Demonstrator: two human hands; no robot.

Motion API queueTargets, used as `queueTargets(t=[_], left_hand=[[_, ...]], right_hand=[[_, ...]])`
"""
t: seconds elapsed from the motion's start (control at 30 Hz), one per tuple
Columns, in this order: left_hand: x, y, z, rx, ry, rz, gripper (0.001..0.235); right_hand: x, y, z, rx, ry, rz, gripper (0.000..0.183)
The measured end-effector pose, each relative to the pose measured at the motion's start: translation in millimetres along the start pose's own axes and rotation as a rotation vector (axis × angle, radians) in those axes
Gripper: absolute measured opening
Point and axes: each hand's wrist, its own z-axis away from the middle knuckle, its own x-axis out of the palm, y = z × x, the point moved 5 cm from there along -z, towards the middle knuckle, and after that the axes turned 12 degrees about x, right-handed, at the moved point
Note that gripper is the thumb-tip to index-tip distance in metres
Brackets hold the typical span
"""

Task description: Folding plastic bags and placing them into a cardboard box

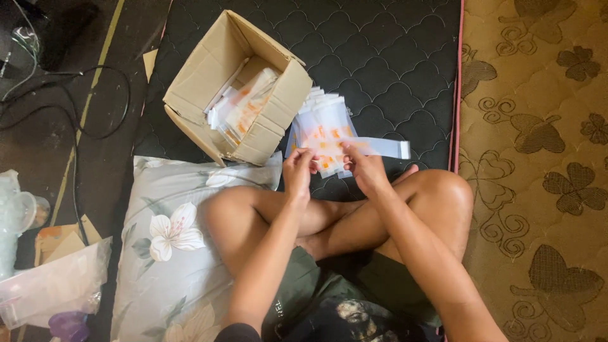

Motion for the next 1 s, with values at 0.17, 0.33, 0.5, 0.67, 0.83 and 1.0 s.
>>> queueTargets(t=[0.17,0.33,0.5,0.67,0.83,1.0], left_hand=[[-19,8,-21,0.021,-0.004,-0.038,0.006],[-32,5,-34,0.023,0.016,-0.045,0.006],[-47,-5,-42,-0.022,0.056,0.013,0.007],[-57,-33,-45,-0.081,0.093,0.020,0.008],[-58,-56,-51,-0.127,0.107,0.017,0.009],[-59,-51,-60,-0.025,0.068,-0.011,0.012]], right_hand=[[-5,-14,5,0.001,0.046,-0.003,0.021],[-26,-7,-12,0.013,0.112,-0.038,0.021],[-45,-11,-21,-0.027,0.180,-0.078,0.024],[-40,-11,-17,-0.041,0.202,-0.034,0.022],[-46,-8,-24,-0.025,0.220,-0.012,0.022],[-45,-9,-22,-0.049,0.228,-0.008,0.022]])
